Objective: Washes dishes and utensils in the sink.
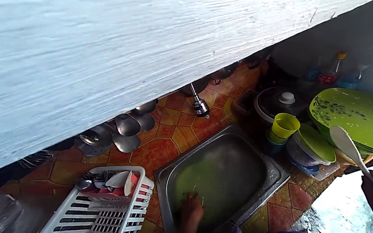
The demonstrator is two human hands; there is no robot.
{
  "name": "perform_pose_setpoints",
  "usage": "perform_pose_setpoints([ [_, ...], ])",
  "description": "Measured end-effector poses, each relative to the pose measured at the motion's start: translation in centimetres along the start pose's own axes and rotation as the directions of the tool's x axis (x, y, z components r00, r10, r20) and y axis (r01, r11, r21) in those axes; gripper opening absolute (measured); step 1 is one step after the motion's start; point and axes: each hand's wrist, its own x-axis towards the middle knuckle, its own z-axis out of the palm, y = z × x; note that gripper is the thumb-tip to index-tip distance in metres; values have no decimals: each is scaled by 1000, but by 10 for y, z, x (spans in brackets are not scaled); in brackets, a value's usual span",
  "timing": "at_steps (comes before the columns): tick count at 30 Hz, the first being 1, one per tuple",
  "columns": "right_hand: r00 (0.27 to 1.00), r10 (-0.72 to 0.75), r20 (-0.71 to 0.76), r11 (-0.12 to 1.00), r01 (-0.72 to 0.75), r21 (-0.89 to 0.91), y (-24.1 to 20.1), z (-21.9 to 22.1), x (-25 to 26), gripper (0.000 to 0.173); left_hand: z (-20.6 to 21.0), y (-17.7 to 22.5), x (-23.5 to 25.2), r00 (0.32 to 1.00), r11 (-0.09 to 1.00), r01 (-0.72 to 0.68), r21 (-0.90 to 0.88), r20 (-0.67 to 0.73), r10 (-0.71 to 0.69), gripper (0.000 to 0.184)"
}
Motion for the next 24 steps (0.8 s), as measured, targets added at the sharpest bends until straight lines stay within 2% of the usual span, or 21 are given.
perform_pose_setpoints([
  [2, 998, -66, 5, 984, 64, 165, -14, 4, -10, 26, 3, -1, 1, 1000, 1000, -12, 16, 21, 12, 74],
  [4, 989, -80, 124, 940, 34, 340, -40, 7, -16, 32, 3, 3, 1, 999, 1000, -13, 29, 42, 12, 75],
  [7, 956, -161, 245, 893, 35, 449, -76, 40, -22, 25, 2, 6, -5, 998, 999, -16, 32, 63, 14, 81],
  [10, 869, -249, 428, 900, 44, 434, -118, 79, -13, 21, 2, 7, -6, 998, 1000, -18, 18, 55, 17, 84],
  [12, 778, -261, 571, 923, 28, 384, -145, 108, 2, 33, 4, 4, -6, 998, 1000, -23, 10, 60, 22, 82],
  [15, 677, -193, 710, 956, -34, 292, -182, 156, 44, 51, 2, 2, -10, 996, 998, -43, -55, 73, 47, 76],
  [17, 650, -92, 754, 977, -89, 196, -203, 183, 69, 55, 4, 0, -16, 994, 994, -51, -95, 88, 60, 75],
  [19, 641, -17, 767, 981, -139, 138, -216, 205, 91, 62, 6, 0, -20, 992, 993, -59, -106, 103, 70, 74],
  [21, 646, -2, 763, 964, -201, 172, -224, 222, 109, 64, 10, -4, -20, 991, 992, -77, -102, 105, 88, 72],
  [24, 764, 75, 641, 919, -303, 254, -229, 248, 132, 53, 14, -4, -28, 993, 991, -97, -94, 61, 103, 65],
])
